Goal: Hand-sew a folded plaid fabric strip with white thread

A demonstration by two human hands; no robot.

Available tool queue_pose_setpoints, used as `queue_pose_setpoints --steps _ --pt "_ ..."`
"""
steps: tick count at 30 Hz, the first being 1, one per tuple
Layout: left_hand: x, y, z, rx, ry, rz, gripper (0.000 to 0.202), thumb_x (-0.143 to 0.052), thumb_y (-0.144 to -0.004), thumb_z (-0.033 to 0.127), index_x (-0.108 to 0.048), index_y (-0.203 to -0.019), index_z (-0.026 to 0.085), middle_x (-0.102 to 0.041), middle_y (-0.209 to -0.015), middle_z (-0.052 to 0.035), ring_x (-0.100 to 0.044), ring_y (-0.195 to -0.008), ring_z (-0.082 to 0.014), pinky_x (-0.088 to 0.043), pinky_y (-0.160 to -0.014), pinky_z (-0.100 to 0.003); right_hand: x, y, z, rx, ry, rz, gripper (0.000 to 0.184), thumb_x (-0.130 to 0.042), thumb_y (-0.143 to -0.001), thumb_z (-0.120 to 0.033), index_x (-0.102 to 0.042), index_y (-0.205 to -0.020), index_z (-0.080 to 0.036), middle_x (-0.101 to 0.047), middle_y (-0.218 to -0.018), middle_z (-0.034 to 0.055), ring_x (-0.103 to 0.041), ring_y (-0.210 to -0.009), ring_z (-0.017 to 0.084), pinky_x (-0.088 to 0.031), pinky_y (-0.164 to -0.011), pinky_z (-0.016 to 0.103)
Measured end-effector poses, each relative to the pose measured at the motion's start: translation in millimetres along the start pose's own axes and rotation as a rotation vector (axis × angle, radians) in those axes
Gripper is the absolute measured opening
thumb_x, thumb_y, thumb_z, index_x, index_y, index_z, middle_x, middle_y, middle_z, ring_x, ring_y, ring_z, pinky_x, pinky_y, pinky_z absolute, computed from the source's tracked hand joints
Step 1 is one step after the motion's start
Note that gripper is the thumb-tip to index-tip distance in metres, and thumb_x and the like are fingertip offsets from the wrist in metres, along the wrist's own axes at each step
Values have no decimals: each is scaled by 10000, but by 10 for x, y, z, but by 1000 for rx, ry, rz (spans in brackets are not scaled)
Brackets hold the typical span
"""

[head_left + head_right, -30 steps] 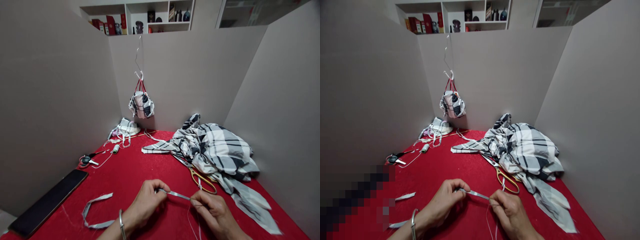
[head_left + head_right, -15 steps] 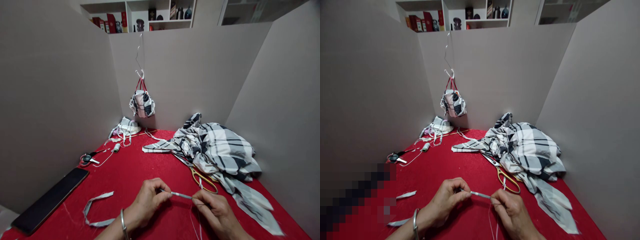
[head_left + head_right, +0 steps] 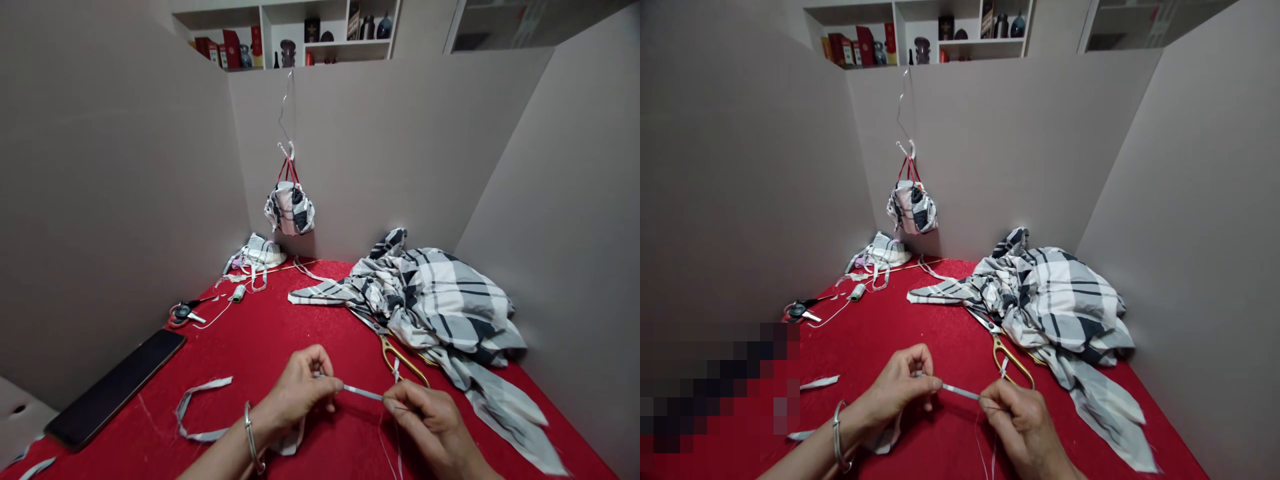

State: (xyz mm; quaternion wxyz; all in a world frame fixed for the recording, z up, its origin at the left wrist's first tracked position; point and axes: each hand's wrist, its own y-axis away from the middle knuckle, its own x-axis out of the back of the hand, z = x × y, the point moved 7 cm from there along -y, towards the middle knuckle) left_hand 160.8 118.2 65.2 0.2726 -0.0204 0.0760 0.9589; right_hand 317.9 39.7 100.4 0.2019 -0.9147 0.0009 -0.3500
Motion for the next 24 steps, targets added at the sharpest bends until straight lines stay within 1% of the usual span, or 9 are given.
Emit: queue_pose_setpoints --steps 2,4,6,8,11,14,16,19,24 --pt "-8 14 11 -8 -63 -45 247 -663 -651 256 -512 -815 150 -541 -542 49 -505 -411 -98 -360 -431 -192 -20 8 3 0 4 -13 292 -389 -895 -297 -544 -676 -182 -546 -572 -7 -513 -515 127 -366 -500 209" --pt "-18 48 73 -60 -257 -79 233 -618 -713 260 -565 -912 149 -552 -621 31 -518 -511 -104 -376 -503 -205 -35 15 -7 15 22 -21 283 -390 -895 -286 -545 -682 -182 -553 -580 -6 -523 -527 127 -366 -510 210" --pt "-51 97 171 -164 -541 -101 142 -550 -783 240 -625 -873 159 -565 -703 1 -521 -641 -118 -377 -591 -213 -42 20 -32 43 51 -20 269 -391 -891 -269 -542 -686 -181 -554 -581 -6 -525 -528 125 -360 -511 211" --pt "-105 143 254 -273 -762 -124 156 -492 -829 211 -638 -801 165 -571 -772 -16 -509 -722 -126 -371 -647 -211 -49 24 -53 65 76 -24 254 -391 -887 -251 -535 -690 -181 -554 -585 -5 -525 -530 124 -355 -514 211" --pt "-191 181 286 -382 -918 -183 175 -424 -874 194 -597 -850 179 -585 -832 -18 -511 -743 -121 -375 -683 -205 -54 33 -59 79 91 -34 239 -387 -885 -234 -529 -700 -182 -545 -589 -6 -521 -536 123 -348 -517 211" --pt "-241 189 243 -423 -1044 -231 181 -389 -898 211 -567 -868 190 -619 -813 -13 -520 -712 -120 -375 -706 -219 -35 42 -30 70 75 -30 237 -392 -882 -242 -523 -694 -184 -533 -583 -10 -507 -524 122 -339 -510 214" --pt "-257 190 208 -413 -1055 -275 187 -393 -901 236 -572 -869 189 -633 -771 -12 -521 -669 -114 -375 -656 -202 -13 41 9 38 55 -26 244 -394 -882 -255 -522 -687 -184 -531 -584 -11 -504 -522 123 -342 -513 216" --pt "-258 195 181 -385 -958 -332 196 -416 -893 251 -591 -866 169 -634 -713 -13 -517 -601 -95 -366 -573 -168 18 31 49 -4 35 -24 258 -391 -880 -266 -523 -675 -182 -525 -582 -8 -504 -528 129 -347 -522 221" --pt "-187 153 71 -228 -611 -353 213 -420 -881 260 -591 -881 133 -656 -745 -40 -576 -623 -107 -414 -566 -173 27 25 25 -23 10 -42 259 -407 -865 -274 -521 -652 -181 -503 -563 -14 -485 -518 128 -333 -511 222"
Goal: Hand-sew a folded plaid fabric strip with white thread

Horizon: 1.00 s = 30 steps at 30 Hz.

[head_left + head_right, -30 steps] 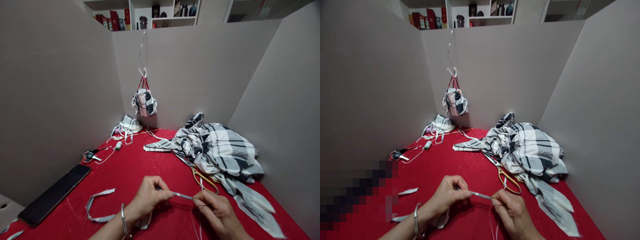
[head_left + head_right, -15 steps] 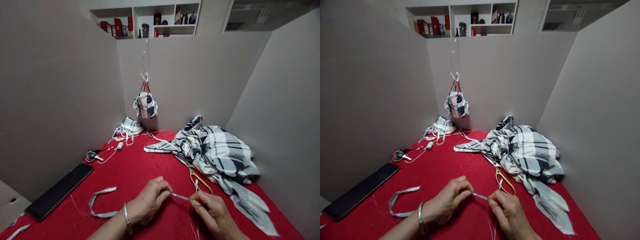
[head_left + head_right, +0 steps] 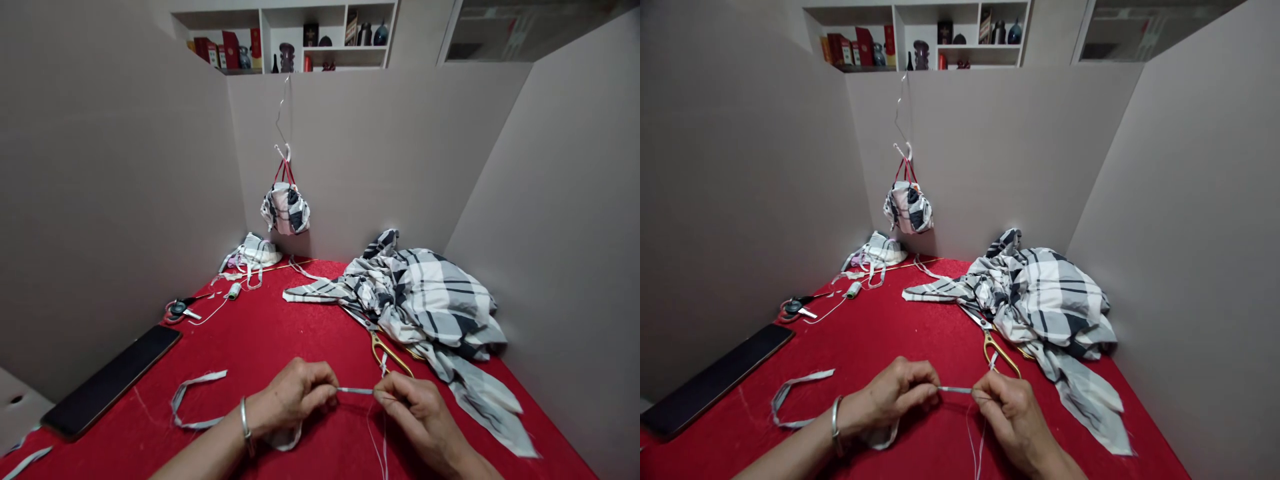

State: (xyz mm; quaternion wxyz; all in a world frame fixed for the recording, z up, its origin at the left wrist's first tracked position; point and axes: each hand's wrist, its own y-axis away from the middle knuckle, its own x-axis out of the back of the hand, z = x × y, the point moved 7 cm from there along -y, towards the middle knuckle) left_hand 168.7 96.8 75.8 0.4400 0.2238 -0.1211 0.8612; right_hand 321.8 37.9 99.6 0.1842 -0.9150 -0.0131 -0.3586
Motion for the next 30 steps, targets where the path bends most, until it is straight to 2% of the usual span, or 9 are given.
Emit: queue_pose_setpoints --steps 3,7,10,12,15,21,23,26,30 --pt "-2 -12 -60 43 73 -22 220 -423 -875 257 -600 -896 128 -645 -748 -38 -582 -651 -122 -435 -588 -197 -18 8 -30 -1 -24 -7 252 -411 -859 -266 -522 -649 -182 -488 -557 -21 -475 -512 125 -325 -509 220" --pt "105 -70 120 -110 -452 71 89 -561 -771 173 -637 -727 158 -598 -861 -34 -522 -808 -151 -391 -722 -241 -35 -2 -36 -6 -43 -22 238 -420 -843 -250 -520 -640 -177 -489 -561 -20 -470 -519 124 -312 -510 224" --pt "84 -131 225 -145 -669 1 139 -534 -788 149 -617 -676 158 -559 -795 -21 -484 -694 -115 -359 -625 -202 2 -22 -2 -42 -85 -19 233 -421 -827 -252 -539 -645 -167 -467 -571 -21 -447 -532 123 -305 -520 230" --pt "68 -150 281 -158 -637 -59 162 -501 -828 171 -624 -722 165 -551 -750 -12 -476 -647 -100 -345 -577 -181 29 -29 47 -110 -119 -20 211 -457 -812 -295 -608 -776 -153 -382 -537 -51 -388 -503 116 -273 -499 232" --pt "137 -136 336 -132 -580 -27 166 -471 -847 154 -634 -828 173 -570 -764 -18 -506 -689 -107 -363 -615 -175 16 -21 123 -241 -169 -43 369 -534 -760 -343 -611 -1045 -123 -233 -518 -87 -266 -472 102 -193 -466 232" --pt "291 -12 358 -41 -551 106 175 -440 -794 97 -604 -771 154 -585 -818 -35 -526 -694 -114 -380 -616 -186 -213 3 215 -341 -225 -171 464 -530 -656 -173 -601 -1108 -97 -256 -539 -77 -258 -500 98 -188 -463 224" --pt "306 17 334 3 -464 131 192 -416 -764 77 -593 -768 151 -595 -772 -21 -538 -648 -105 -380 -582 -178 -256 4 252 -327 -205 -184 420 -526 -659 -160 -617 -1066 -106 -297 -536 -72 -289 -503 101 -205 -463 219" --pt "280 34 233 110 -270 133 242 -380 -726 75 -597 -796 155 -598 -636 12 -548 -548 -97 -366 -507 -166 -260 -9 267 -268 -174 -172 200 -514 -756 -234 -659 -847 -132 -436 -553 -39 -381 -529 110 -274 -488 210" --pt "277 39 28 281 -65 214 217 -454 -700 166 -639 -807 131 -578 -544 17 -536 -489 -114 -357 -448 -177 -210 -36 195 -130 -104 -111 267 -464 -838 -292 -612 -669 -149 -498 -555 -27 -438 -535 113 -313 -503 203"
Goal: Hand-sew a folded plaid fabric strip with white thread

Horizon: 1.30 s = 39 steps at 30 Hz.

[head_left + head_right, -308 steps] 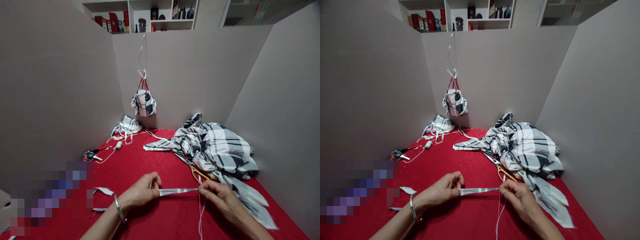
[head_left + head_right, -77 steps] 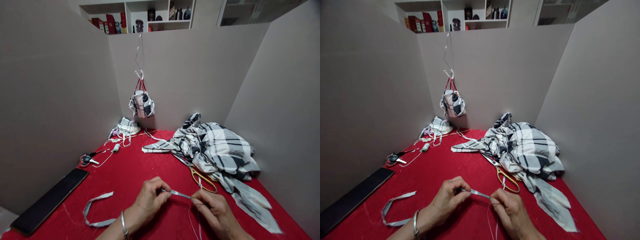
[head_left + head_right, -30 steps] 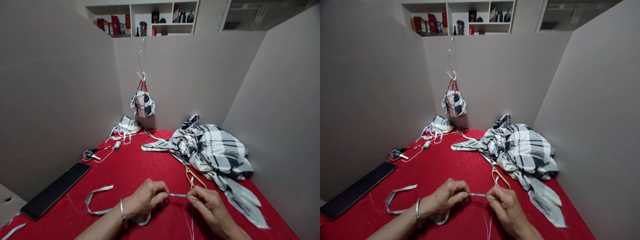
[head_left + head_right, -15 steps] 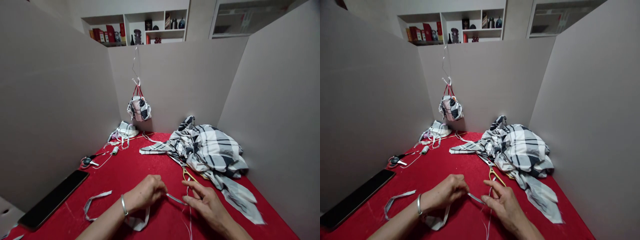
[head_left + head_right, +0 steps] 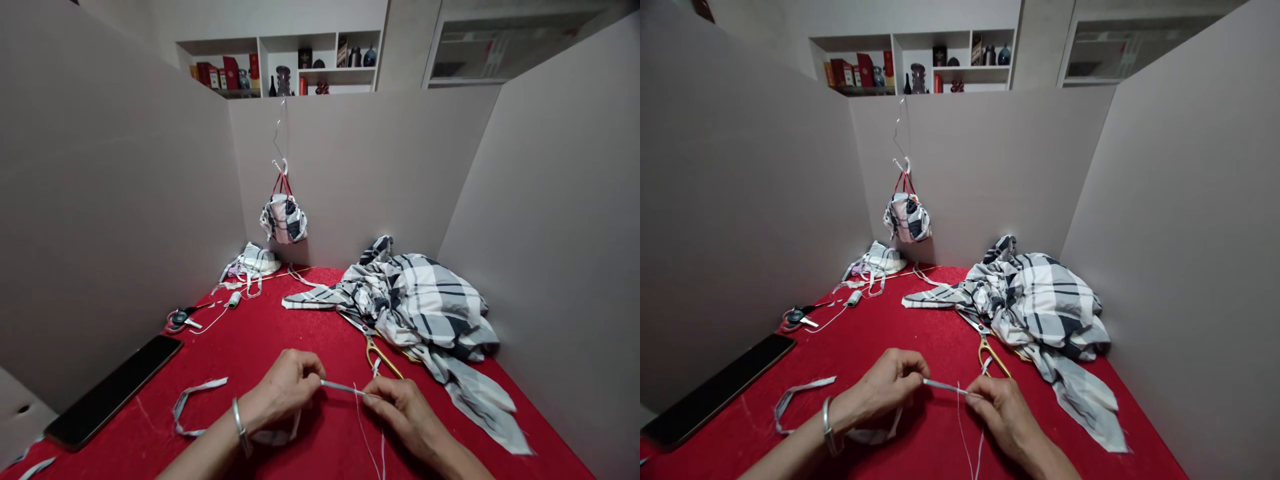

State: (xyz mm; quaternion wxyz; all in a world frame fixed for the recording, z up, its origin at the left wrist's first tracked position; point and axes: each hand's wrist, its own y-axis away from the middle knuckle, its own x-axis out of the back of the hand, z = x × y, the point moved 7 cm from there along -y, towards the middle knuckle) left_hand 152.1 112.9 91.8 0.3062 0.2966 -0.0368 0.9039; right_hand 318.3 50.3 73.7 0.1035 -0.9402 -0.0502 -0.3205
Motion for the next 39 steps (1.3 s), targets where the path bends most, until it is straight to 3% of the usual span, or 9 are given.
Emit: queue_pose_setpoints --steps 5,12,15,19,21,26,29,33,39 --pt "-151 -78 -173 99 165 -152 312 -684 -600 365 -697 -759 97 -551 -493 21 -438 -410 -79 -295 -388 -175 8 9 -30 65 60 39 258 -455 -853 -288 -601 -681 -164 -552 -600 -10 -493 -571 128 -322 -548 224" --pt "-171 -108 -243 119 442 -49 330 -672 -605 427 -618 -573 103 -451 -373 48 -337 -318 -59 -213 -348 -193 12 -55 -35 62 90 60 265 -462 -849 -284 -557 -633 -165 -484 -539 -36 -449 -510 111 -285 -500 213" --pt "-224 -69 -248 120 427 -78 319 -641 -641 413 -637 -628 94 -448 -407 51 -325 -349 -58 -210 -368 -195 -3 -51 -2 35 91 45 273 -473 -847 -288 -550 -619 -161 -449 -525 -46 -425 -500 105 -270 -480 206" --pt "-313 -61 -157 -25 283 -172 279 -544 -744 339 -677 -773 94 -479 -524 44 -355 -468 -68 -244 -442 -191 -37 -9 47 18 106 8 263 -474 -847 -279 -540 -622 -160 -436 -527 -53 -416 -499 99 -272 -476 199" --pt "-325 -105 -161 -27 269 -137 248 -532 -738 300 -674 -775 100 -480 -526 47 -359 -482 -73 -248 -455 -190 -46 -1 38 32 123 10 259 -467 -848 -269 -533 -621 -161 -444 -531 -51 -428 -508 100 -284 -492 202" --pt "-372 -228 -235 138 439 10 189 -494 -665 239 -633 -643 113 -418 -426 62 -306 -404 -70 -212 -413 -190 -64 -12 -15 62 140 17 274 -440 -856 -269 -528 -620 -161 -464 -538 -40 -449 -516 105 -300 -510 210" --pt "-393 -229 -177 127 468 24 216 -530 -668 271 -658 -647 99 -461 -450 42 -337 -426 -73 -256 -435 -192 -51 -9 -31 79 138 33 270 -433 -861 -269 -540 -637 -163 -488 -545 -33 -461 -519 107 -309 -511 209" --pt "-404 -203 -79 28 442 -56 300 -684 -617 340 -726 -781 92 -584 -586 -8 -402 -523 -89 -310 -521 -207 -18 -3 -39 101 131 47 264 -438 -865 -270 -551 -648 -168 -515 -554 -29 -477 -521 107 -316 -514 209" --pt "-450 -215 4 -45 376 -186 326 -612 -712 379 -732 -837 103 -530 -555 14 -311 -516 -78 -236 -492 -199 65 -6 -54 117 134 107 274 -432 -873 -281 -573 -665 -170 -561 -576 -11 -503 -535 116 -328 -524 213"
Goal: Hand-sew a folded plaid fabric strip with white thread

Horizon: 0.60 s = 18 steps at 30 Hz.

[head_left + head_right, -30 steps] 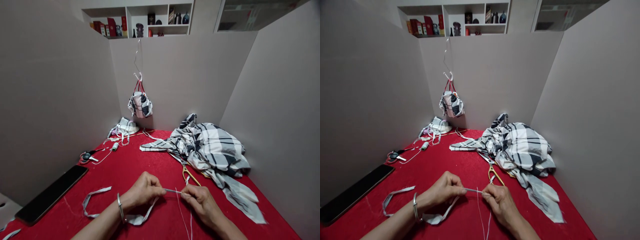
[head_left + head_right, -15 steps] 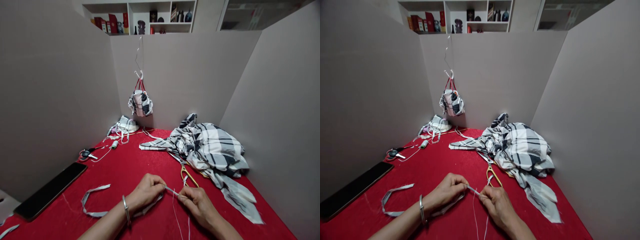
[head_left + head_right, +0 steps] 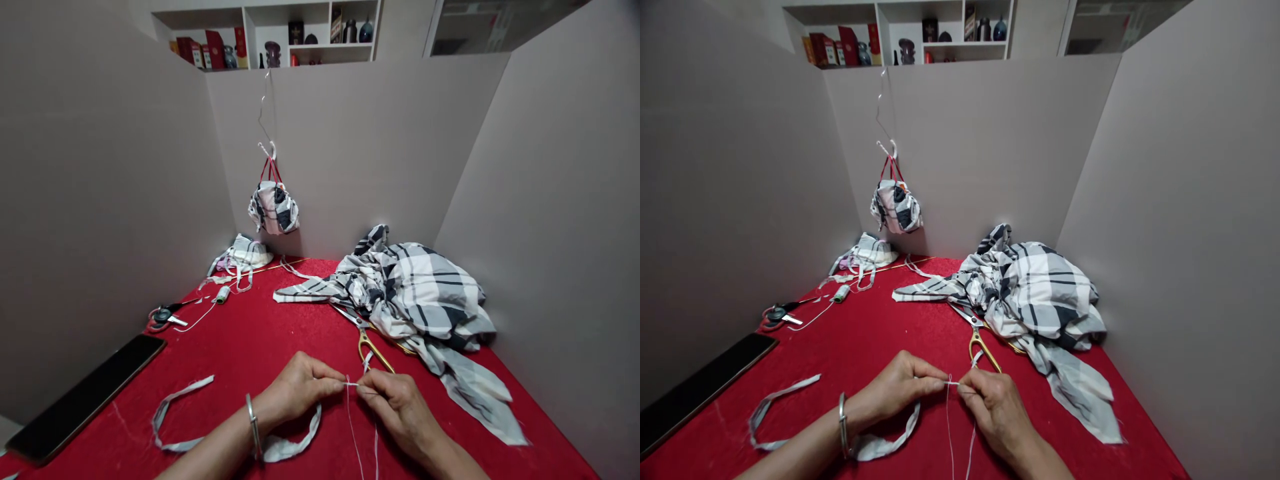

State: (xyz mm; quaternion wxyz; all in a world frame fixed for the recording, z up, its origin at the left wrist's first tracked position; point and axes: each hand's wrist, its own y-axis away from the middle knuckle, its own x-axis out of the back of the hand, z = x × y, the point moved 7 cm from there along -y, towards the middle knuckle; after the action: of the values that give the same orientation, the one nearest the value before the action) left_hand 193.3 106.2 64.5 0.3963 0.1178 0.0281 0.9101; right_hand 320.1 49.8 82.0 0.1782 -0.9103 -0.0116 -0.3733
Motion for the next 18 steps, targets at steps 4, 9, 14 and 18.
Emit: queue_pose_setpoints --steps 4,9,14,18 --pt "-41 0 39 -20 -28 -43 336 -570 -749 386 -724 -864 111 -509 -559 21 -309 -526 -82 -238 -493 -195 7 -1 21 -3 -19 20 274 -431 -879 -280 -594 -689 -168 -578 -592 -3 -519 -548 119 -342 -534 214" --pt "59 33 14 -61 -105 123 332 -538 -767 379 -707 -770 93 -543 -556 12 -379 -529 -94 -288 -502 -190 41 7 34 -90 -50 44 247 -459 -859 -327 -642 -818 -167 -557 -571 -13 -477 -511 120 -328 -492 215" --pt "121 131 40 -136 -158 217 272 -513 -784 307 -704 -792 114 -656 -684 -21 -515 -625 -123 -372 -589 -190 -81 41 -76 -298 -118 56 257 -542 -789 -386 -665 -747 -164 -521 -505 -27 -407 -434 107 -270 -422 208" --pt "116 184 55 -171 -208 207 256 -499 -779 274 -704 -777 119 -670 -689 -21 -537 -625 -127 -376 -577 -186 -310 76 -187 -263 -93 25 215 -525 -797 -305 -645 -689 -164 -613 -581 7 -523 -508 137 -349 -475 205"
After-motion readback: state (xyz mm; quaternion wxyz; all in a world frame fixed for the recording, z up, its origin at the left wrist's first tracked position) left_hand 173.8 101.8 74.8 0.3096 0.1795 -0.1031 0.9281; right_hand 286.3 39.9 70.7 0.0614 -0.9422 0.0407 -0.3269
